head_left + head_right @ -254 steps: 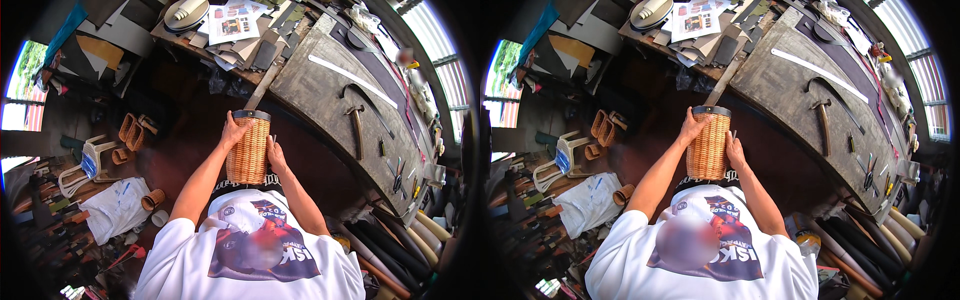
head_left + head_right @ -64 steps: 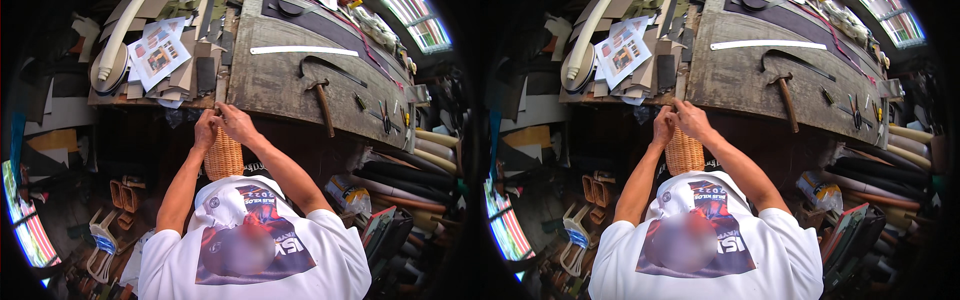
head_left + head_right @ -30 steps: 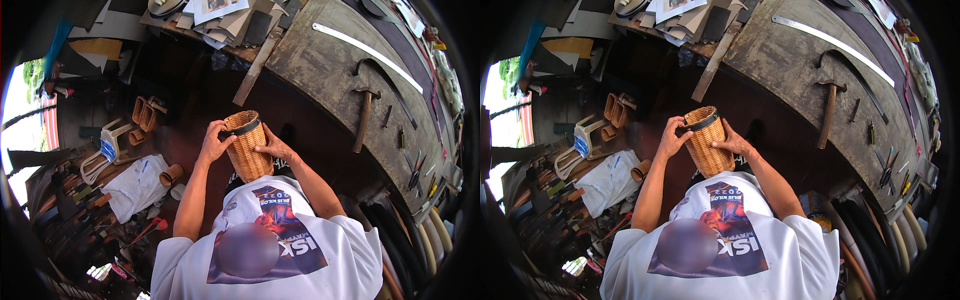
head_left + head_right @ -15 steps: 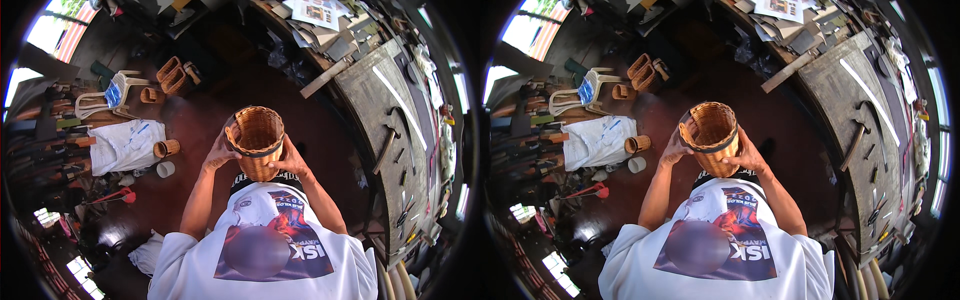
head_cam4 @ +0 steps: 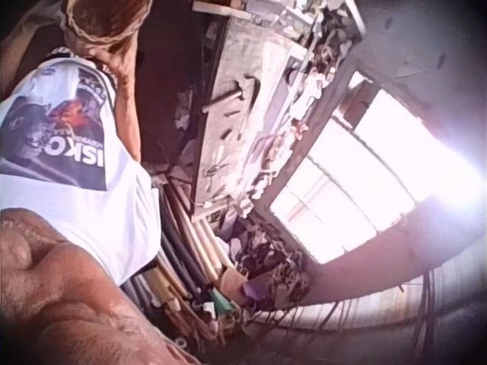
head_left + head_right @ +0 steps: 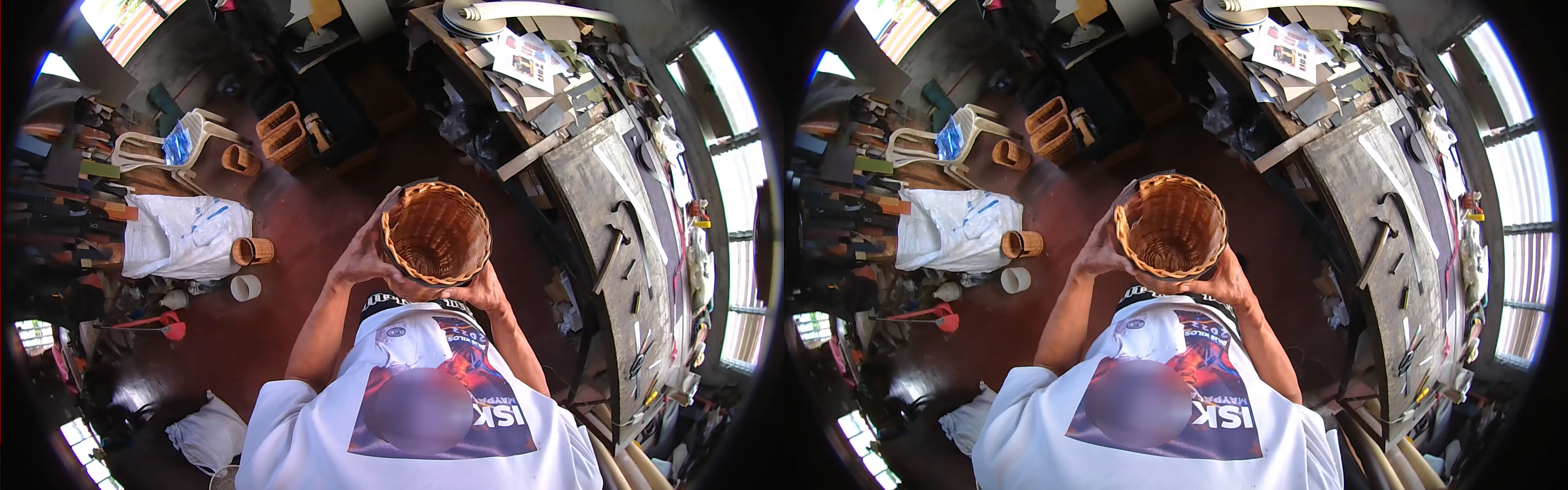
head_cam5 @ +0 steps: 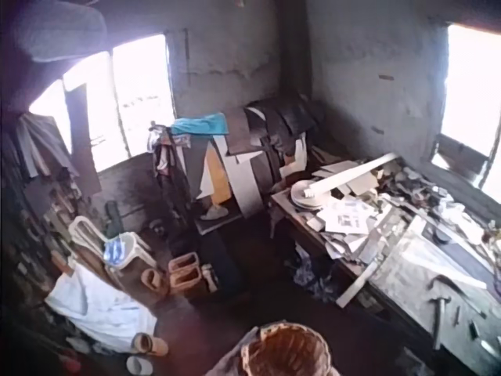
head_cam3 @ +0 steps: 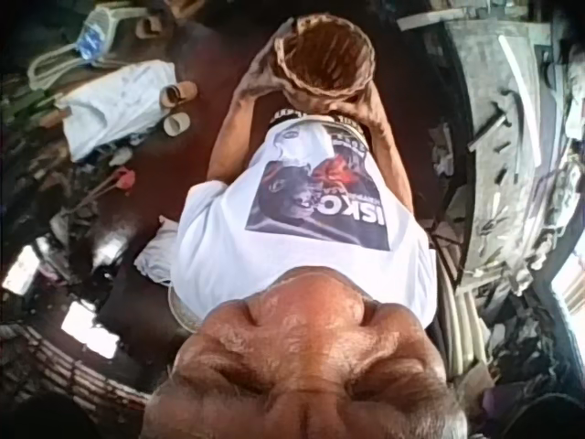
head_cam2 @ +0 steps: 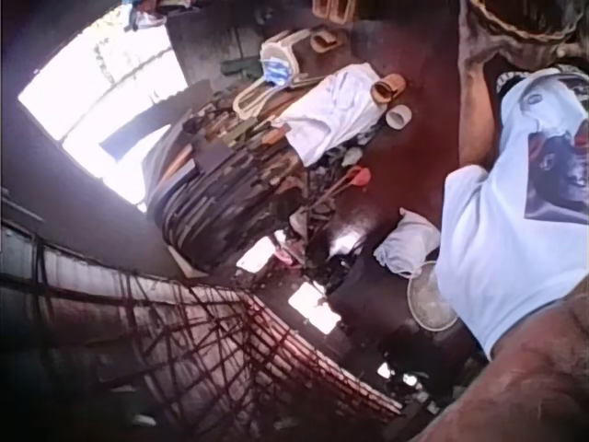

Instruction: Assembling and attaching leather rim trims and handles to a woven wicker basket using a hammer and small nails.

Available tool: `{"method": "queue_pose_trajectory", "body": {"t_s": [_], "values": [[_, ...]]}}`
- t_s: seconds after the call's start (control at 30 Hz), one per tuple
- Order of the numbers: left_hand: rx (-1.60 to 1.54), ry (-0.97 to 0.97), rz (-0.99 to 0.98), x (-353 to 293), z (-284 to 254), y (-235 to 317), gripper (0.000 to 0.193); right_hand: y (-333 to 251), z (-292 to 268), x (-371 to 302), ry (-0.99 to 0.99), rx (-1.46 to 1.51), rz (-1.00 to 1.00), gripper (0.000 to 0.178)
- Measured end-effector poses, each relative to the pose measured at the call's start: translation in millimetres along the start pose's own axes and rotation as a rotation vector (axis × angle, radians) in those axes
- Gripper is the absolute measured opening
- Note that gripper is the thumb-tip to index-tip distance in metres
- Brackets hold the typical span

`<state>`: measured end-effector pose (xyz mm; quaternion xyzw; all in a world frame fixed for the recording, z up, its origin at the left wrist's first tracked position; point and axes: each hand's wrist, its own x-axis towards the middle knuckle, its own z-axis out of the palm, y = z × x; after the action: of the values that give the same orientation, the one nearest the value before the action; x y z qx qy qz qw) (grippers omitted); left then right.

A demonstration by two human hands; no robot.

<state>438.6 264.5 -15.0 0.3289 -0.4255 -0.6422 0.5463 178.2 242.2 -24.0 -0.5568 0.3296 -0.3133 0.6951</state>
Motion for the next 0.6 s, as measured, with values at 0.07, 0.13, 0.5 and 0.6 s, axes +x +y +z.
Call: {"method": "queue_pose_trajectory", "body": {"t_s": [0.07, 0.13, 0.5, 0.6], "values": [[-0.048, -0.038, 0.066, -3, -10, 1, 0.136, -10, 9, -1, 0.048, -0.092, -0.049, 0.118], [-0.016, -0.041, 0.089, -4, -18, 9, 0.133, -33, 20, 0, 0.123, -0.209, -0.132, 0.122], [0.124, 0.058, 0.088, 4, 3, 50, 0.072, -32, 6, -2, 0.212, -0.787, -0.375, 0.131], [0.165, 0.152, 0.021, 15, 17, 50, 0.048, -24, -2, -3, 0.225, -0.816, -0.364, 0.130]]}}
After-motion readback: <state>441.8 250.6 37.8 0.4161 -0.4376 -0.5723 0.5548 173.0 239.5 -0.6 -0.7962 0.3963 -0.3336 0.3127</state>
